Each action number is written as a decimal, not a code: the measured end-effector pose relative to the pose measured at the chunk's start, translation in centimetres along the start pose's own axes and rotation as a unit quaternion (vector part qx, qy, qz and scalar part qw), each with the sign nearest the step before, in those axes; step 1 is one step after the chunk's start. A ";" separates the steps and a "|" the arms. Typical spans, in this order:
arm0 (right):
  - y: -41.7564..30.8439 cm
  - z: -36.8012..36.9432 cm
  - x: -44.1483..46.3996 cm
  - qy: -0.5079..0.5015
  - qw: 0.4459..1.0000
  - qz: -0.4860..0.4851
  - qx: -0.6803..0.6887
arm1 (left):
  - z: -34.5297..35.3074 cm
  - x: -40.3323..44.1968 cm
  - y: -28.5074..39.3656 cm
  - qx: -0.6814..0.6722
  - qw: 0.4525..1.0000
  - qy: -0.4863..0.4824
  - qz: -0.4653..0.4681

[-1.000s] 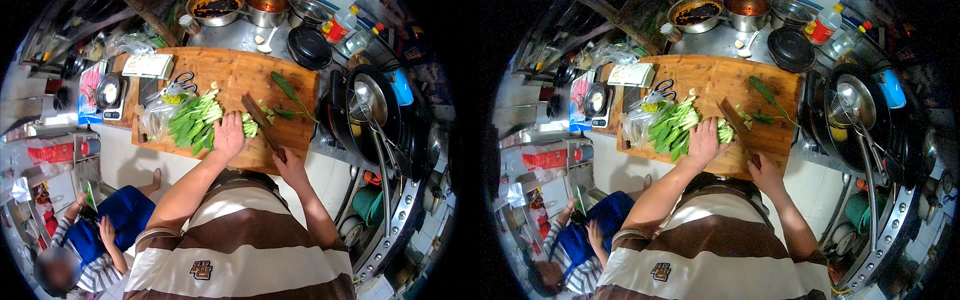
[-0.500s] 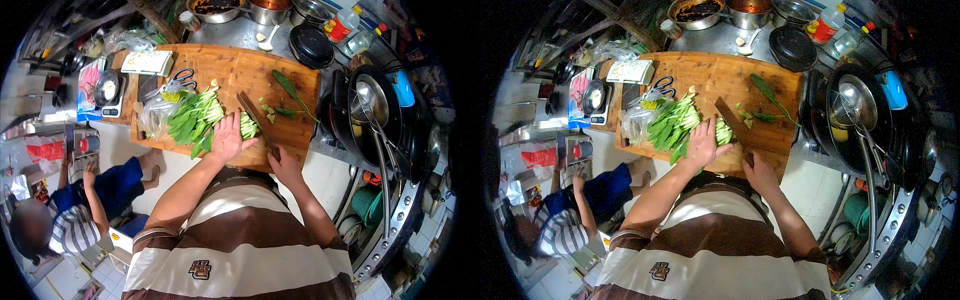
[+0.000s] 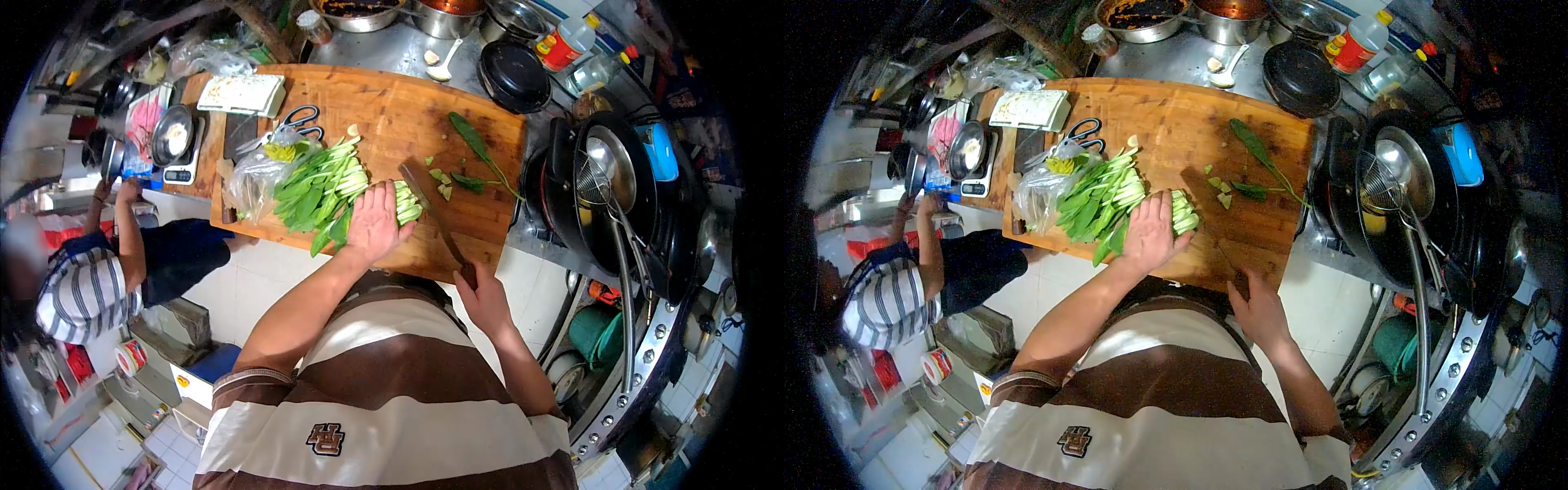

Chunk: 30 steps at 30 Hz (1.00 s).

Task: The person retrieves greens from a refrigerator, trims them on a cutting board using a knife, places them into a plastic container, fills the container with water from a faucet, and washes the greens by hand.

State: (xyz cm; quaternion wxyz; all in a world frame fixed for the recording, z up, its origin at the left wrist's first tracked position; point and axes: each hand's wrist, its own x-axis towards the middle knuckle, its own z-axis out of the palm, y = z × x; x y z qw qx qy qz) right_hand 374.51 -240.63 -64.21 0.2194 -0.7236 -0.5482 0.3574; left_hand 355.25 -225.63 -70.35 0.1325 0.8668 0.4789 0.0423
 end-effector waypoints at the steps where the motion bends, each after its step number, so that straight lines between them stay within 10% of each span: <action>1: -0.3 -0.2 -0.3 -0.011 1.000 0.013 0.005 | 0.0 0.0 0.0 0.002 1.000 0.001 0.004; 30: -3.0 -0.2 5.0 -0.170 0.976 0.132 -0.020 | 1.0 0.3 -0.9 0.012 1.000 0.000 0.021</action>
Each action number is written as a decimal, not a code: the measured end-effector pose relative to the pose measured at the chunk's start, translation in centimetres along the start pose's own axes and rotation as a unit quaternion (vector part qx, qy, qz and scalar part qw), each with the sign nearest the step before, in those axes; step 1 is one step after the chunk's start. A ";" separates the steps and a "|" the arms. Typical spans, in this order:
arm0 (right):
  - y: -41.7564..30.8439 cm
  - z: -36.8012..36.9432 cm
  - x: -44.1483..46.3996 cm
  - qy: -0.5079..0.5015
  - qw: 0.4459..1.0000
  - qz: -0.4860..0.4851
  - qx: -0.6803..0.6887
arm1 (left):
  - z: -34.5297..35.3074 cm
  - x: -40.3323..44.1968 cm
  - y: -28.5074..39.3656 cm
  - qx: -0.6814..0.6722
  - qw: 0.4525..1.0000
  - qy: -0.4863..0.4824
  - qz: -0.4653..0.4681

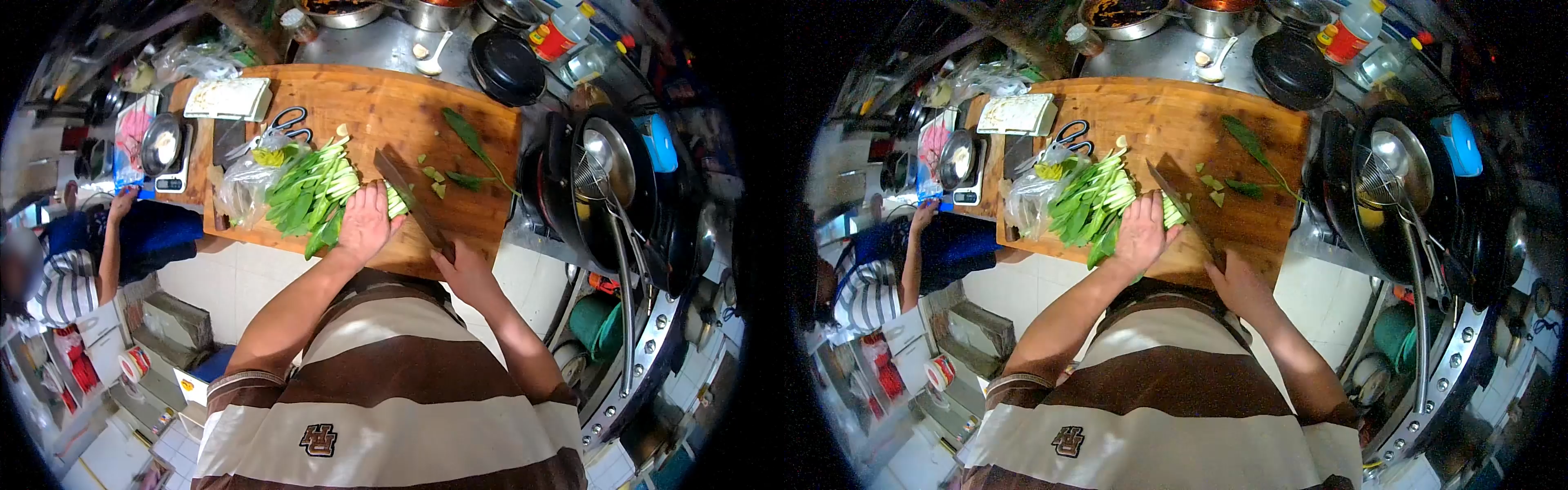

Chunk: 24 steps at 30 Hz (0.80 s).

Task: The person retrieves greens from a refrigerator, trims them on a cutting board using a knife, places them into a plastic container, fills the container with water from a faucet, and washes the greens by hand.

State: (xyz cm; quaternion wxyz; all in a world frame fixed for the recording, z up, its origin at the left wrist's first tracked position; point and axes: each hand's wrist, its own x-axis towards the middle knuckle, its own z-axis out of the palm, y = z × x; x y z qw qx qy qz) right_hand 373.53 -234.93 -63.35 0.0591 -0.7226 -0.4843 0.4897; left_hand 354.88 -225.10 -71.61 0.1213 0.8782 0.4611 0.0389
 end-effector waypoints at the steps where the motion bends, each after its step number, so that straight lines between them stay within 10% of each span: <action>1: 0.1 0.2 0.4 0.013 1.000 -0.012 -0.009 | 0.0 0.1 0.1 -0.007 1.000 0.000 -0.003; 24: -0.7 -1.0 5.7 0.284 0.930 -0.200 -0.117 | -3.2 -3.0 -2.3 -0.006 1.000 -0.020 -0.002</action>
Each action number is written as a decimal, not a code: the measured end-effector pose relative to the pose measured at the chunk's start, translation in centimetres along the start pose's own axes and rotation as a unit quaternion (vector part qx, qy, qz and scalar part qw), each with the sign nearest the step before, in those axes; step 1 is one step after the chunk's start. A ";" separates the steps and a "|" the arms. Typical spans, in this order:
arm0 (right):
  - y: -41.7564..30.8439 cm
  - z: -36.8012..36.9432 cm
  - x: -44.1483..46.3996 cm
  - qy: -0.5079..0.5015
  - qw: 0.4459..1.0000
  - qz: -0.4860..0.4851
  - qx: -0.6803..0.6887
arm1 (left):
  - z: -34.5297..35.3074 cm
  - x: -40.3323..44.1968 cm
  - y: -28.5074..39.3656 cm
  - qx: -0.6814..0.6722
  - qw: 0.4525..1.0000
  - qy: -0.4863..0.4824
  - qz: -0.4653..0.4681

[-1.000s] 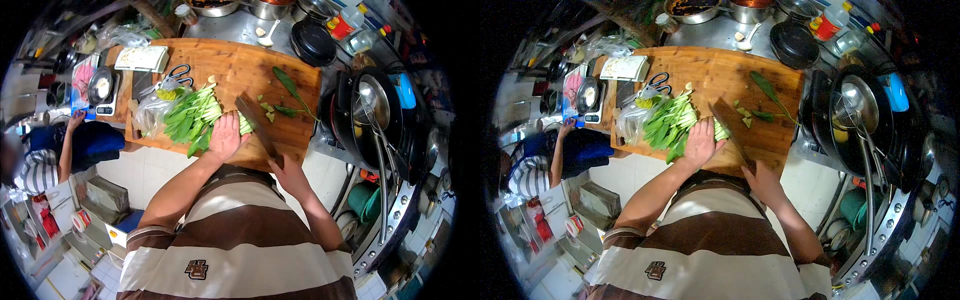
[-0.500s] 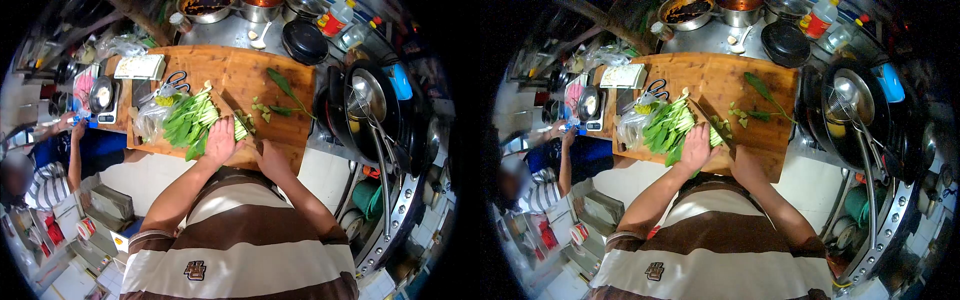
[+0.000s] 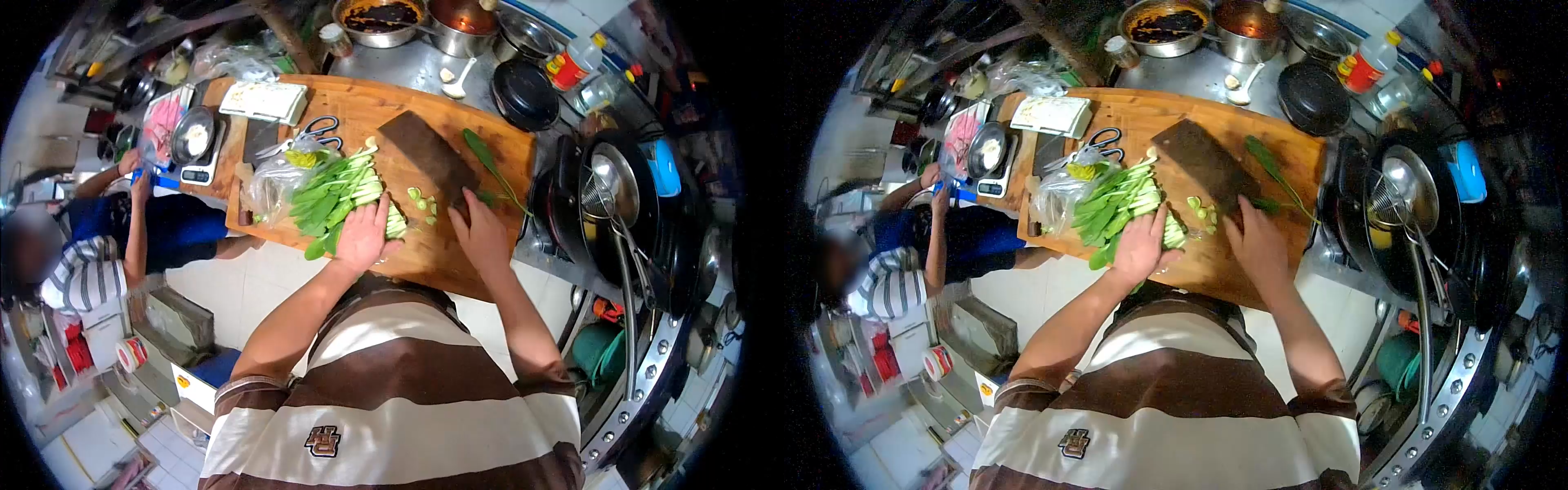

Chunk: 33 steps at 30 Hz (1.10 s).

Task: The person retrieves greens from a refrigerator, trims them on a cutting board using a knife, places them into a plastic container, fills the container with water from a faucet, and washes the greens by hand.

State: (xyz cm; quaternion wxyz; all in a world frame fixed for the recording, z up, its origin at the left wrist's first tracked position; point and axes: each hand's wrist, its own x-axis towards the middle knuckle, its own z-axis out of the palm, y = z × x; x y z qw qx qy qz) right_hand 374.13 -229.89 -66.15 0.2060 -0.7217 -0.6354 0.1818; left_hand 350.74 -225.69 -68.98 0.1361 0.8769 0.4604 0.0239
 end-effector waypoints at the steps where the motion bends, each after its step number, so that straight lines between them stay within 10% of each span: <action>1: 0.4 0.2 1.3 -0.015 1.000 0.006 -0.024 | -0.6 -0.3 0.3 0.000 1.000 -0.004 -0.002; 9: 2.5 4.6 8.8 0.025 0.986 -0.104 -0.127 | -2.0 -2.1 -1.5 -0.082 0.987 0.094 0.103; 15: -0.3 5.2 10.1 0.036 0.987 -0.078 -0.133 | -8.1 0.8 -10.1 -0.030 0.958 0.253 -0.131; 21: -6.1 5.4 8.4 0.018 0.997 -0.069 0.018 | -7.0 3.4 -17.5 -0.248 0.941 0.150 -0.176; 28: -10.5 7.4 6.5 -0.005 0.996 -0.039 0.076 | -7.9 3.3 -16.1 -0.038 0.988 0.111 -0.101; 31: -11.5 7.8 6.1 -0.011 0.995 -0.025 0.092 | -6.7 4.2 -18.7 -0.155 0.976 -0.031 -0.152; 33: -11.9 7.9 5.6 0.000 0.991 0.000 0.133 | -7.1 3.8 -19.5 -0.213 0.967 0.051 -0.131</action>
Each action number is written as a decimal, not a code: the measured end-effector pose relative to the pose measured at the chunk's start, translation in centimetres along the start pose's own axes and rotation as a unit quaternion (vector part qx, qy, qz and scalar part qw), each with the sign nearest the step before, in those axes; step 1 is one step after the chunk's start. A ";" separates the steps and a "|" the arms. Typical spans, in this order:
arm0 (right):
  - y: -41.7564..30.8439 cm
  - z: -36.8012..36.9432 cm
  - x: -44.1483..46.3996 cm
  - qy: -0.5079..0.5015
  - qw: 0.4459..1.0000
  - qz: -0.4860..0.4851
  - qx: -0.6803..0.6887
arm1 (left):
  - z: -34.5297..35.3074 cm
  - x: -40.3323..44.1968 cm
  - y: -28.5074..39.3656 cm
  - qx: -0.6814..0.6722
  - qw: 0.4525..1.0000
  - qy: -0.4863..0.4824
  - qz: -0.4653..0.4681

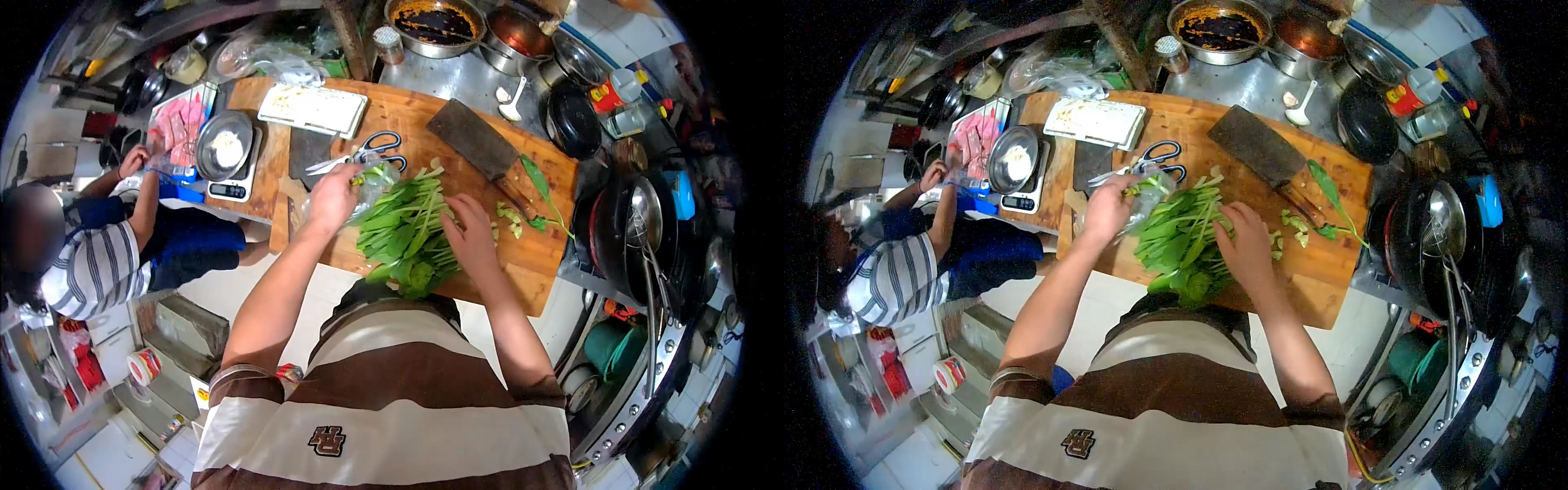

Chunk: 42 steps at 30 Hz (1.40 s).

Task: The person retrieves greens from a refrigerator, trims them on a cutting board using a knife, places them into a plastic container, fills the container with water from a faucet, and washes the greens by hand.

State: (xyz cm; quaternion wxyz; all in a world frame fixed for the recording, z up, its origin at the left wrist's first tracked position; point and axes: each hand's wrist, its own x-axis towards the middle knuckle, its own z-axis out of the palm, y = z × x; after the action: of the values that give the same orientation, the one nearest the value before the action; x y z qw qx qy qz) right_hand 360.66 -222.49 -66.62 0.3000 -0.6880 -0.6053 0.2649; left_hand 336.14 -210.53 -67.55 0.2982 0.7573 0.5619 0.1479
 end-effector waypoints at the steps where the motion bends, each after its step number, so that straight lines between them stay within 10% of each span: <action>1: -0.2 0.2 -0.4 0.006 1.000 0.013 0.022 | -1.3 -0.2 0.8 -0.033 0.999 0.022 0.008; 7: -3.3 1.5 -0.7 0.005 0.897 0.134 0.421 | -5.9 -1.2 4.8 -0.434 0.895 0.067 -0.078; 13: -4.1 3.0 -2.4 0.064 0.906 0.107 0.405 | -0.2 -2.2 12.6 -0.320 0.936 -0.132 0.058; 16: -1.8 0.6 -2.3 0.135 0.606 0.251 0.743 | 4.0 -3.1 15.5 -0.193 0.945 -0.195 0.175; 21: 3.2 -4.1 -6.4 0.187 0.532 0.316 0.763 | 4.6 -3.6 19.2 -0.116 0.891 -0.313 0.307; 23: 8.2 -5.7 -9.0 0.013 0.393 0.167 0.904 | 7.1 -1.9 17.8 -0.076 0.910 -0.268 0.308; 26: 5.6 -9.8 -9.3 0.305 0.579 0.418 0.630 | 9.1 0.3 16.7 0.054 0.925 -0.252 0.279; 33: 16.4 -4.4 -11.5 0.278 0.899 0.254 0.222 | 16.0 2.8 17.9 0.253 0.893 -0.259 0.269; 37: 12.0 -5.5 -8.0 0.126 0.903 0.348 0.218 | 17.9 1.6 19.1 0.090 0.934 -0.285 0.198; 42: 13.8 -4.5 -7.3 0.195 0.742 0.394 0.506 | 21.5 -1.2 20.5 -0.057 0.944 -0.270 0.181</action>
State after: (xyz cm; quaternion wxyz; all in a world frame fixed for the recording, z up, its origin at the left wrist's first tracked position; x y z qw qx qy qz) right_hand 372.28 -231.33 -73.68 0.5848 -0.6485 0.0143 0.4872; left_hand 363.48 -221.70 -71.51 0.4498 0.8394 0.3042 0.0211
